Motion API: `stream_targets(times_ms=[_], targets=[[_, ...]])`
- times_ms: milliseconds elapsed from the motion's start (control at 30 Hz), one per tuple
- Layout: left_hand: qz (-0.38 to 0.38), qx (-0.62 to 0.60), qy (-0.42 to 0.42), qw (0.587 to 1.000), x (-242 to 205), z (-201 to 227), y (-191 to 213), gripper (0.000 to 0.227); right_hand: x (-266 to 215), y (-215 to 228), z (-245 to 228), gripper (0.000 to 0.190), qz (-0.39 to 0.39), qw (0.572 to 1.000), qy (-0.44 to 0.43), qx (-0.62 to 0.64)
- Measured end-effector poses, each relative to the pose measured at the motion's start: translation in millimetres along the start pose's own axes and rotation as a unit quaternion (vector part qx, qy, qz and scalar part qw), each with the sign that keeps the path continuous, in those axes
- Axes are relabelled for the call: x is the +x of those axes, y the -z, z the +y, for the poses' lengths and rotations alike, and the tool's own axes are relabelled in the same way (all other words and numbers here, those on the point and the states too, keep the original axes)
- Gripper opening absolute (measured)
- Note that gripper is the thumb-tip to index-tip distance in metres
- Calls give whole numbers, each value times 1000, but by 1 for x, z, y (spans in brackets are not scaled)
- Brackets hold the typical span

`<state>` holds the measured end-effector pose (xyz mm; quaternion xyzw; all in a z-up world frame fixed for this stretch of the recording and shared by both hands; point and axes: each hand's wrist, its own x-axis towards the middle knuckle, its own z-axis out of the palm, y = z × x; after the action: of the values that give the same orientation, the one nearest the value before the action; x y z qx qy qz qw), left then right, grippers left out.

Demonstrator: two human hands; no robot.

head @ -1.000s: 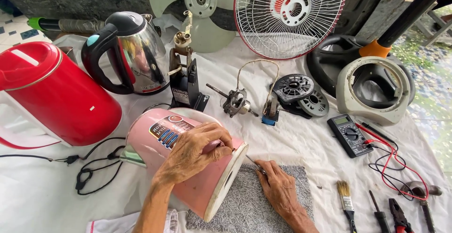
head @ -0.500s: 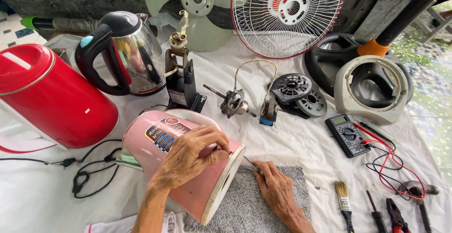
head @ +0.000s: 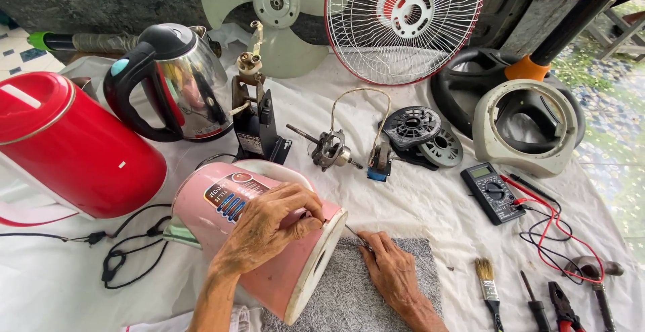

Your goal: Using a manual screwdriver to remove screws from the base of an electric kettle for repair.

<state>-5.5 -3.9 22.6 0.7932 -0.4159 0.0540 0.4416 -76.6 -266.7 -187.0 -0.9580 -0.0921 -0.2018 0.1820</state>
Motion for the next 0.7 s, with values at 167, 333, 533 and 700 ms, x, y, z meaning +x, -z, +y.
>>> stream_targets(times_ms=[167,333,533,700], targets=[[2,14,6,1000,-1,-1,0,9,0,-1,0,30,-12,1000,-7,-7],[3,11,10,1000,-2,0,-1,12,-2,-3,1,28,-5,1000,-1,-20],[0,6,7,1000,-3,-1,-2,13,-1,-2,1,29,1,1000,8,-1],[2,18,15,1000,-4,-3,-3,15,0,-2,1,28,0,1000,15,-10]])
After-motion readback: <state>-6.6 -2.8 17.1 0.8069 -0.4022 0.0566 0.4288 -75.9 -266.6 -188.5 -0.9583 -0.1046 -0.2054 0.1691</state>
